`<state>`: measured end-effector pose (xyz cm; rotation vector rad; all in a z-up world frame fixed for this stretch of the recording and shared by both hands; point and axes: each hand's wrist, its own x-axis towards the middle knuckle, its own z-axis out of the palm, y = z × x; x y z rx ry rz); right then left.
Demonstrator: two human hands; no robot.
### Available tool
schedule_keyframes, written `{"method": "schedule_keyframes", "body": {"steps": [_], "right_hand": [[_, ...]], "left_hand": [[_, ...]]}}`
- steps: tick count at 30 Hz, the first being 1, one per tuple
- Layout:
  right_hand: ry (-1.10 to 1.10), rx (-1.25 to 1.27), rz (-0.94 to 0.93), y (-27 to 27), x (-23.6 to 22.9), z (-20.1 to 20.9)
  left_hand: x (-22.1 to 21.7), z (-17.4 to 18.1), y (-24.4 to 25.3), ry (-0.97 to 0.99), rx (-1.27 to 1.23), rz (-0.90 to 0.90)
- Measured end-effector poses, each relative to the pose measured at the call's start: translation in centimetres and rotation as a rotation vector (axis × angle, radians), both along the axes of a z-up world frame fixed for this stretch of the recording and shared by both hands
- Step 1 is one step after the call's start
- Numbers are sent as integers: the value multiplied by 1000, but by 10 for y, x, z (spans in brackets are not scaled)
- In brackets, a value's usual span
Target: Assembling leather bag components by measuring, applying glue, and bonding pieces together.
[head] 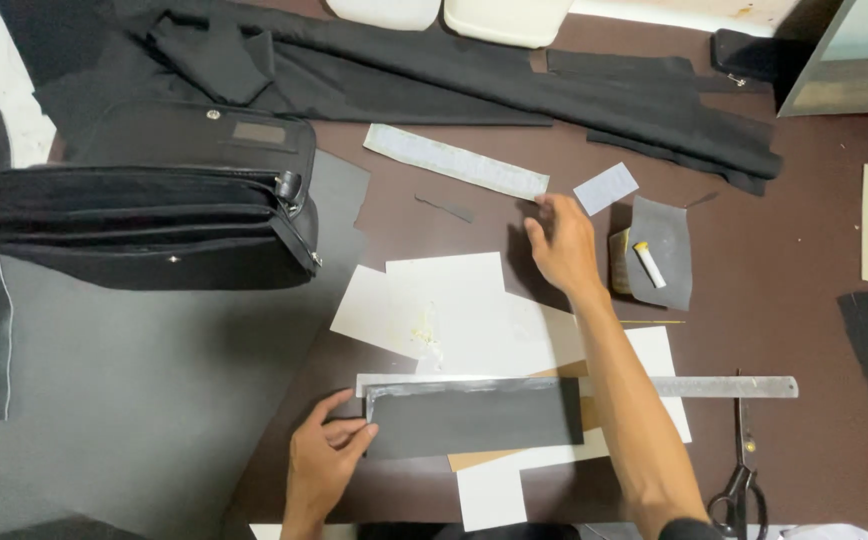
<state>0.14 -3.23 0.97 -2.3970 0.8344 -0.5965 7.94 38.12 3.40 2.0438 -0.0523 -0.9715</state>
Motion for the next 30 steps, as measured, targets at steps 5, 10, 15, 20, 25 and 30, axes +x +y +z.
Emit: {"method": "schedule_keyframes", "body": {"steps": [5,10,15,20,25,30], "right_hand": [[333,148,-284,-54,70,-4],[385,191,-315,-102,70,-64],[102,418,-167,-43,37,2],[-458,415,15,23,-22,93],[-733,409,-18,87,-106,169],[-736,214,186,132,-173,175]], "left_hand": [[-9,-3,0,41,67,57],[-12,-6,2,4,96,42],[-15,1,4,-15,17,50],[-25,-5,12,-94,-51,47],[-34,-5,17,-211,-80,3],[-46,-8,24,-261,-121,35]]}}
